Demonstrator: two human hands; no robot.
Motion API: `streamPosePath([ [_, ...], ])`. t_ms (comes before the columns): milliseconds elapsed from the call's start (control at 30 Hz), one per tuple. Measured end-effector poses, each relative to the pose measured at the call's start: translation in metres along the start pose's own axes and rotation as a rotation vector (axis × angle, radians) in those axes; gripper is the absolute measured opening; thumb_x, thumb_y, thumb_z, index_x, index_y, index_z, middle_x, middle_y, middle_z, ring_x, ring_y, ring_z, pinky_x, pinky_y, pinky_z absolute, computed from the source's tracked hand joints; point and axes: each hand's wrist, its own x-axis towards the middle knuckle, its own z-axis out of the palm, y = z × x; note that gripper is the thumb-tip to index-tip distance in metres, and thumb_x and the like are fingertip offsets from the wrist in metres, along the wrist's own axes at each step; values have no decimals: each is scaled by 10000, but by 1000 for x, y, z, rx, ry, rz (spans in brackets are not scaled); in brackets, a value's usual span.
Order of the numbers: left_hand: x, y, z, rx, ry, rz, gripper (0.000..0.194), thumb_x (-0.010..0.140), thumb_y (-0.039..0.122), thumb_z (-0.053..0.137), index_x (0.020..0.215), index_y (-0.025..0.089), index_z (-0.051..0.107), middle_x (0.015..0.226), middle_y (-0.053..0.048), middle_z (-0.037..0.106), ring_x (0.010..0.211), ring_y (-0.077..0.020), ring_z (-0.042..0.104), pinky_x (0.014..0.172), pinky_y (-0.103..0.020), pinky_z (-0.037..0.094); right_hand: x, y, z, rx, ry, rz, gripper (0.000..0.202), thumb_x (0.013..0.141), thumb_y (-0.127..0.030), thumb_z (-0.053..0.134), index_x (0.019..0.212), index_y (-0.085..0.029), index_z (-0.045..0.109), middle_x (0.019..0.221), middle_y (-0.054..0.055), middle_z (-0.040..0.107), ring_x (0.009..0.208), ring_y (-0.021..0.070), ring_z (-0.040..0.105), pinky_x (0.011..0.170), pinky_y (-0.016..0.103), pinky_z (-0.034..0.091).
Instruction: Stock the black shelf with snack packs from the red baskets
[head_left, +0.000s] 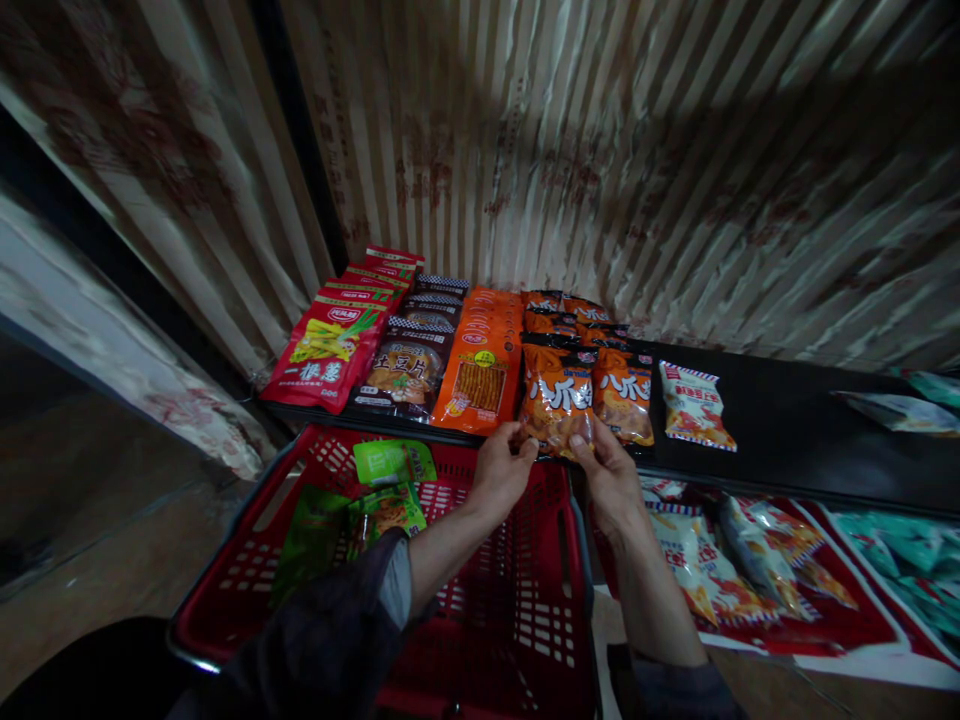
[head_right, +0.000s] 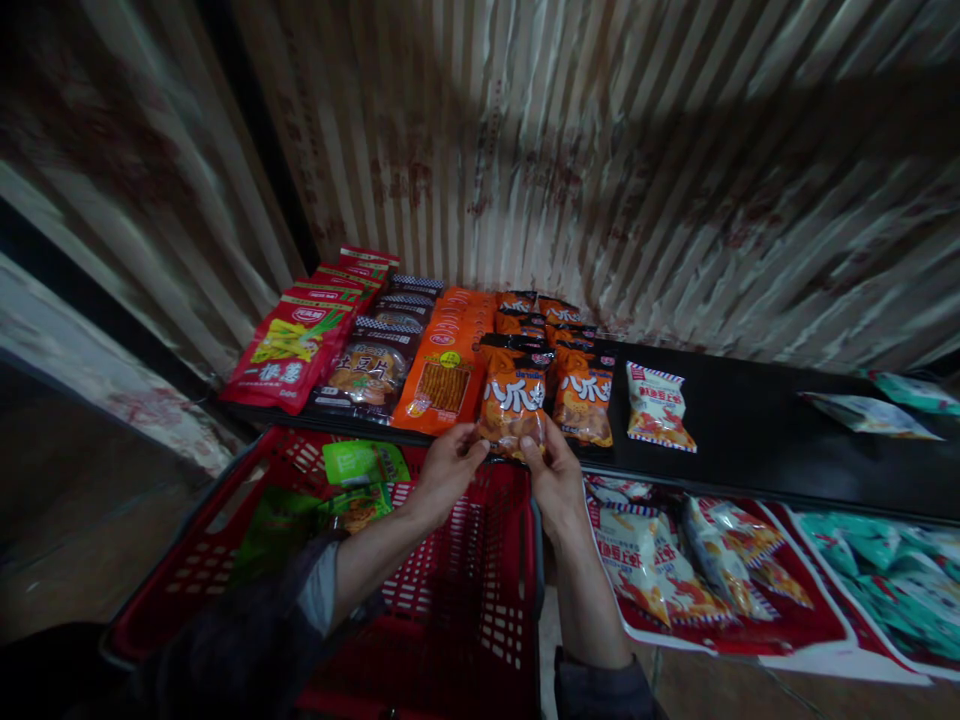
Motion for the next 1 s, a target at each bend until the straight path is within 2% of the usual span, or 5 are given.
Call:
streamPosePath([
  [133,4,-2,1,91,-5,40,152,807,166,621,955,171,654,940,-55,708,848,-170,644,820,-288,493,2,3,0,-12,39,20,592,696,-472,789,1227,-247,656,1253,46,694,1207,277,601,1108,489,386],
  [367,4,3,-2,273,16,103,386,828,218,643,1202,142,589,1129,-128,679,1023,-225,640,940,-361,481,10,17,-6,-125,105,-11,689,702,-505,762,1292,-187,602,1318,98,649,1220,275,590,1111,475,378],
  [700,-1,21,-2,756,-29,272,513,882,260,583,1356,94,479,1340,-160,585,1273,-262,523,1104,-393,403,12,25,-13,-438,64,-157,467,797,-545,624,1089,-182,663,1062,96,730,1000,272,659,954,474,486],
  [867,3,26,1,811,-47,280,543,901,308,559,1383,82,455,1416,-167,530,1328,-273,472,1142,-394,359,11,24,-14,-593,105,-251,444,839,-556,559,1043,-176,662,1034,113,708,984,278,640,936,486,483],
  [1000,7,30,3,786,-79,239,554,894,320,573,1393,116,443,1428,-151,530,1340,-270,473,1140,-393,358,8,21,-12,-799,164,-393,454,868,-564,497,1007,-167,667,1013,146,678,964,294,619,872,483,509],
])
